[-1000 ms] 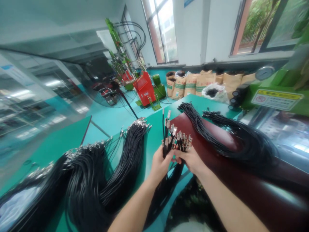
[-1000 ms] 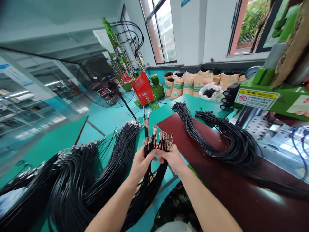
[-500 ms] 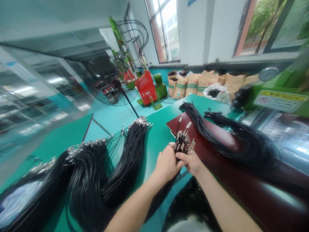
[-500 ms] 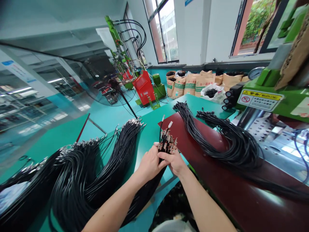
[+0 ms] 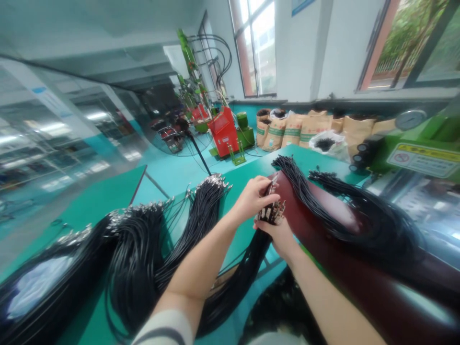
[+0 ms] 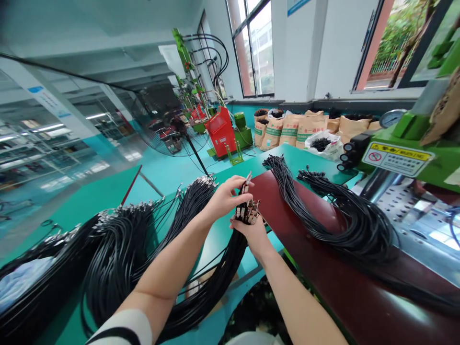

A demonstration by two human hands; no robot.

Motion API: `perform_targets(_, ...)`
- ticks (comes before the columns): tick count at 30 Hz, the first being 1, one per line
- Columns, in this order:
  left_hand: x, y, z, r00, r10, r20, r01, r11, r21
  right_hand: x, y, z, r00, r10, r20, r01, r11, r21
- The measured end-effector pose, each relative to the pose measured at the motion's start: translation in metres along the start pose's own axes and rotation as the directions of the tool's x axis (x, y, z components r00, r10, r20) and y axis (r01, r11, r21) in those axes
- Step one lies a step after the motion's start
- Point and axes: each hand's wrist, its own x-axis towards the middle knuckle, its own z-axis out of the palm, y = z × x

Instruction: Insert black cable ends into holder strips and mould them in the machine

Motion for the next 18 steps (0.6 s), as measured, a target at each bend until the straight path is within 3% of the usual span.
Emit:
perform_targets(3, 0.0, -0.004, 0.011, 0.996, -0.037, -0.087, 0.007, 0.948, -0.32, 0.0, -0.005, -0.002, 1.0, 0.003, 0.027, -0.004, 0.999, 0.032)
perform_targets(8, -0.017, -0.018, 0.011, 0.93, -0.3, -0.214, 0.078, 0.728, -0.681, 0.001, -0.006, -0.002, 0.999, 0.052, -0.01, -0.051, 0.996, 0.067)
perform_targets(14, -0.028, -0.034, -0.002, 0.854, -0.516, -0.064, 0.168, 0.389, -0.906, 0.005, -0.004, -0.003, 0.997, 0.069, -0.037, -0.063, 0.989, 0.135)
perform_targets(16, -0.032, -0.038, -0.004, 0.844, -0.528, -0.09, 0.154, 0.401, -0.903, 0.006, -0.005, -0.003, 0.996, 0.071, -0.044, -0.063, 0.984, 0.168)
perform_targets(18, -0.033, -0.039, -0.004, 0.842, -0.498, -0.208, 0.104, 0.528, -0.843, 0.006, -0.006, -0.003, 0.995, 0.099, -0.013, -0.095, 0.983, 0.159)
